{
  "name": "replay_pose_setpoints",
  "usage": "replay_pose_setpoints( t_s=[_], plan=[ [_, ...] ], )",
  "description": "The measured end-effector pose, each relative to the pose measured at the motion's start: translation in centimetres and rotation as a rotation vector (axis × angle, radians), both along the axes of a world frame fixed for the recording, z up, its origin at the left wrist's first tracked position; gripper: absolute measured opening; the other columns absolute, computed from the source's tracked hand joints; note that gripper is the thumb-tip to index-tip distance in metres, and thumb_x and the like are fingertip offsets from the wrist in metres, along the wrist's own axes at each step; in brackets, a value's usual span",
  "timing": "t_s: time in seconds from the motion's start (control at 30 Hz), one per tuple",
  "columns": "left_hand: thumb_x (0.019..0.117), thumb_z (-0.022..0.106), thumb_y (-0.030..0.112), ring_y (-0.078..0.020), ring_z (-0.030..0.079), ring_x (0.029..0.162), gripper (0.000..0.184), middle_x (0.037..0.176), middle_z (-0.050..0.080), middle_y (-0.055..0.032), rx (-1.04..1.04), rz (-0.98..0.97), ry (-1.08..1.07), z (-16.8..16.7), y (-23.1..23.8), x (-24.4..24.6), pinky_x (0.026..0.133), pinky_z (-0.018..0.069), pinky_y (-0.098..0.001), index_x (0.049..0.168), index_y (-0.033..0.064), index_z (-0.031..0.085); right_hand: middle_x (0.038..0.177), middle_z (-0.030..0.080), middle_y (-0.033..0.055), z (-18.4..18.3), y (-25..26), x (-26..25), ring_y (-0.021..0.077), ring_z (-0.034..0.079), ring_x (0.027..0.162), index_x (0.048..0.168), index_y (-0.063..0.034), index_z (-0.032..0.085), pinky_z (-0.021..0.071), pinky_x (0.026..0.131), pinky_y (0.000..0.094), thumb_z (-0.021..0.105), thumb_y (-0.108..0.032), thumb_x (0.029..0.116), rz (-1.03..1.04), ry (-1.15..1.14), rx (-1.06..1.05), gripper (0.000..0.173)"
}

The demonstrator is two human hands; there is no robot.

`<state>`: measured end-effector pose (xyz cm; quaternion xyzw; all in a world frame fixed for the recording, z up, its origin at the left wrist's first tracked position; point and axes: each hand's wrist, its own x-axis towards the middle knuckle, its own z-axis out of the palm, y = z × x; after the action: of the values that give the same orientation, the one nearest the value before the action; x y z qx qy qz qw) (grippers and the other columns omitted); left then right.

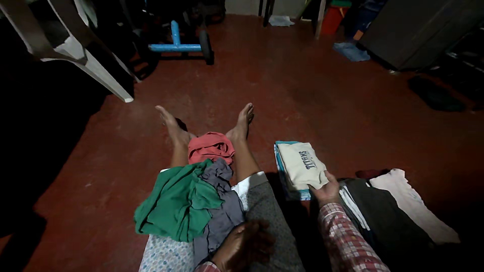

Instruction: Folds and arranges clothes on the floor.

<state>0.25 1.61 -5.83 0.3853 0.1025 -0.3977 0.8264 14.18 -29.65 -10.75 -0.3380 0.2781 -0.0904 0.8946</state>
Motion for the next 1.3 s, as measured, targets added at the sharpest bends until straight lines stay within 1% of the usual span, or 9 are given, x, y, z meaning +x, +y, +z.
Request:
replay_pose_setpoints(
  t_s=[0.27,0.4,0.53,0.67,0.83,0.9,1.0,1.13,1.3],
  plan=[
    [0.1084,0.036,0.027,-0.0278,0.075,0.088,0.037,0.101,0.075,-0.014,0.03,0.021,0.019,0.2,-0.2,-0.1,0.076,0.0628,-0.0425,0.132,0.0057,0.057,0.12,0.064,0.01,2.9,0.1,-0.8,0.0242,0.066,0.103,0.141,-0.0137,0.045,0.0582,0.079,0.051,0.033,-0.042,0.1073,0.106,0.104,-0.231,0.045],
    [0.1083,0.036,0.026,-0.0272,0.075,0.087,0.037,0.1,0.075,-0.0134,0.01,0.021,0.017,0.1,-0.1,-0.1,0.075,0.063,-0.0418,0.13,0.0061,0.058,0.117,0.058,0.0216,3.9,0.1,-2.1,0.0334,0.067,0.092,0.141,-0.0032,0.04,0.0599,0.068,0.0524,0.051,-0.012,0.1026,0.099,0.294,-0.345,0.041],
    [0.1086,0.035,0.026,-0.0264,0.075,0.085,0.036,0.099,0.075,-0.0129,0.021,0.03,0.024,0.2,-0.2,-0.1,0.074,0.0633,-0.0406,0.129,0.0063,0.057,0.106,0.063,0.0258,4.0,1.1,-3.6,0.0346,0.072,0.079,0.136,0.0036,0.038,0.0626,0.065,0.0463,0.034,-0.01,0.1088,0.075,0.406,-0.308,0.031],
    [0.1092,0.033,0.026,-0.0274,0.075,0.084,0.037,0.098,0.075,-0.0142,0.039,0.038,0.047,0.1,-0.1,-0.1,0.074,0.0633,-0.0417,0.13,0.0052,0.057,0.101,0.071,0.0158,3.3,1.0,-4.8,0.0235,0.071,0.081,0.125,0.0015,0.049,0.0589,0.069,0.0393,0.033,-0.018,0.1086,0.238,0.516,-0.266,0.03],
    [0.1091,0.034,0.025,-0.0265,0.075,0.081,0.037,0.096,0.075,-0.0137,0.037,0.041,0.035,-0.1,-0.1,-0.2,0.073,0.0634,-0.0407,0.129,0.0063,0.058,0.059,0.059,0.0041,5.0,1.9,-6.0,0.0115,0.054,0.043,0.107,0.0028,0.06,0.0493,0.041,0.0279,0.048,-0.015,0.1073,0.341,0.31,-0.787,0.022],
    [0.1097,0.031,0.025,-0.0246,0.075,0.08,0.037,0.094,0.075,-0.0118,0.05,0.03,0.024,0.1,-0.2,-0.2,0.072,0.0632,-0.0392,0.128,0.007,0.058,0.082,0.067,0.0089,5.4,1.2,-5.7,0.0156,0.064,0.067,0.111,0.0041,0.066,0.0568,0.064,0.0343,0.052,-0.012,0.1038,0.291,0.239,-1.222,0.022],
    [0.1105,0.029,0.025,-0.0243,0.074,0.08,0.038,0.094,0.075,-0.0114,0.055,0.027,0.012,0.3,0.0,-0.2,0.072,0.063,-0.0389,0.128,0.0064,0.057,0.116,0.067,0.0265,5.2,0.3,-4.7,0.0412,0.064,0.112,0.115,0.005,0.07,0.0498,0.099,0.0572,0.051,-0.012,0.1018,0.382,0.22,-1.718,0.029],
    [0.1102,0.029,0.024,-0.0249,0.075,0.082,0.039,0.096,0.075,-0.0116,0.038,0.021,-0.012,0.1,0.1,-0.2,0.074,0.0629,-0.0393,0.13,0.0066,0.057,0.134,0.054,0.0322,4.2,0.7,-4.2,0.0463,0.057,0.123,0.132,0.0027,0.061,0.0486,0.103,0.0564,0.059,-0.015,0.0994,0.699,0.415,-1.813,0.037],
    [0.1107,0.029,0.025,-0.0248,0.075,0.084,0.039,0.097,0.075,-0.0111,0.035,0.011,-0.004,-0.1,0.2,-0.2,0.076,0.0628,-0.04,0.133,0.0061,0.055,0.134,0.055,0.0327,5.4,1.7,-3.8,0.0474,0.057,0.123,0.131,0.0041,0.061,0.0482,0.103,0.0578,0.055,-0.015,0.1014,0.578,0.455,-1.807,0.036]
  ],
)
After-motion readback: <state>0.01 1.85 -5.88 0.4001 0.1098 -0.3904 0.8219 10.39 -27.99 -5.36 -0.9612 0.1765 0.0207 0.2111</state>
